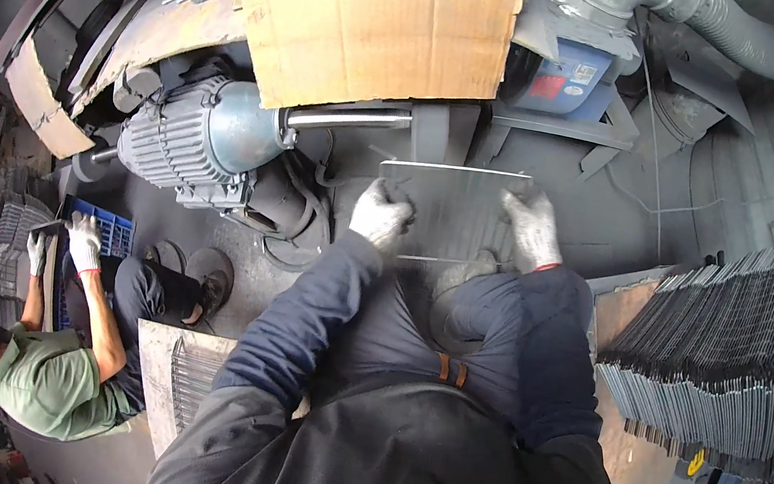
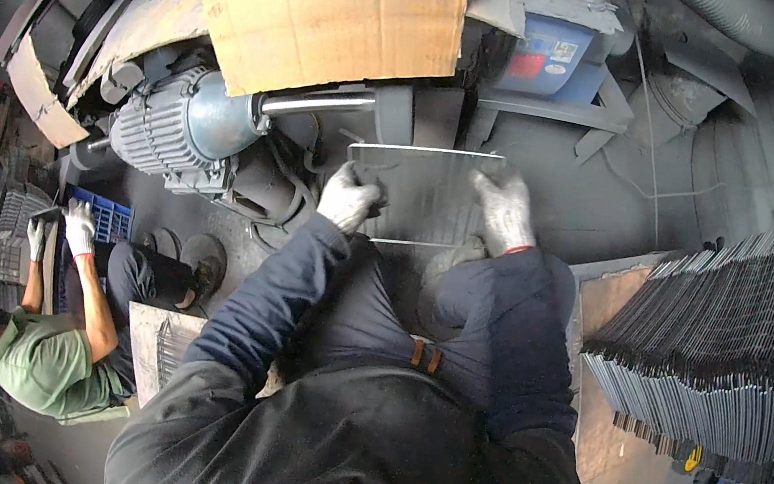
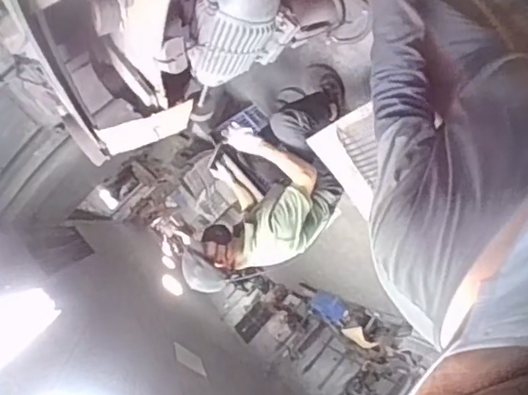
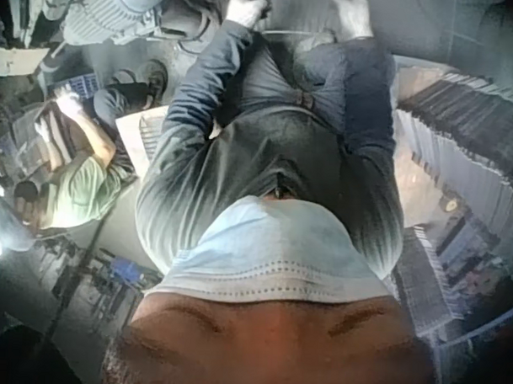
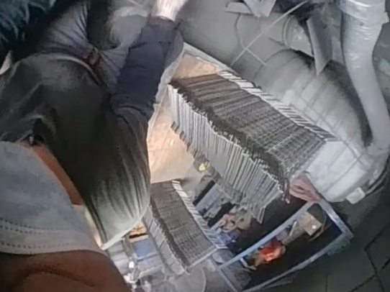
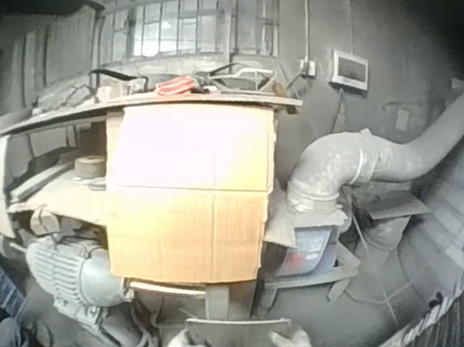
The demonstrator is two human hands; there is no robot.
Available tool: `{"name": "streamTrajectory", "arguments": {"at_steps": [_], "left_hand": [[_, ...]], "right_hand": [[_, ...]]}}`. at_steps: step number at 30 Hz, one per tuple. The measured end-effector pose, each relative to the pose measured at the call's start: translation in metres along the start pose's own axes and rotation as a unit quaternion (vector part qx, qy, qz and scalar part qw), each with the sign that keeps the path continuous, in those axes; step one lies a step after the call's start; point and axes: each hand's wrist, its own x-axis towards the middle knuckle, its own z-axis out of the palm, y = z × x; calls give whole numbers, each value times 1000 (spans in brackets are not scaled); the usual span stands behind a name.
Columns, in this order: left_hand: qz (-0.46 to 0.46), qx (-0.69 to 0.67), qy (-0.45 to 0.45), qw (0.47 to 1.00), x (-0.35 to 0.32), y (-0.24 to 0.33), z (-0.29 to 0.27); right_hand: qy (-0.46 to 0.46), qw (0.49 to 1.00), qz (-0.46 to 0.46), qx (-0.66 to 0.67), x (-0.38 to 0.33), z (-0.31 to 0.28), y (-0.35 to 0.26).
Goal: Grinding the edges and surfaces of metal wire grates using a stationary bench grinder.
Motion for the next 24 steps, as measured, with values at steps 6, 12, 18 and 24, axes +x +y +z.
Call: {"name": "streamTrajectory", "arguments": {"at_steps": [6, 12, 18, 24], "left_hand": [[-55, 13, -16, 998, 20, -32, -9], [-54, 19, 98, 994, -12, -23, -89], [75, 151, 122, 978, -52, 9, -108], [373, 418, 46, 827, -94, 60, -40]], "right_hand": [[-38, 998, 8, -52, 20, -5, 5], [-110, 994, -24, -2, 27, 93, 34], [-77, 995, -54, 25, -37, 103, 7], [16, 840, -426, -336, -113, 78, -42]]}}
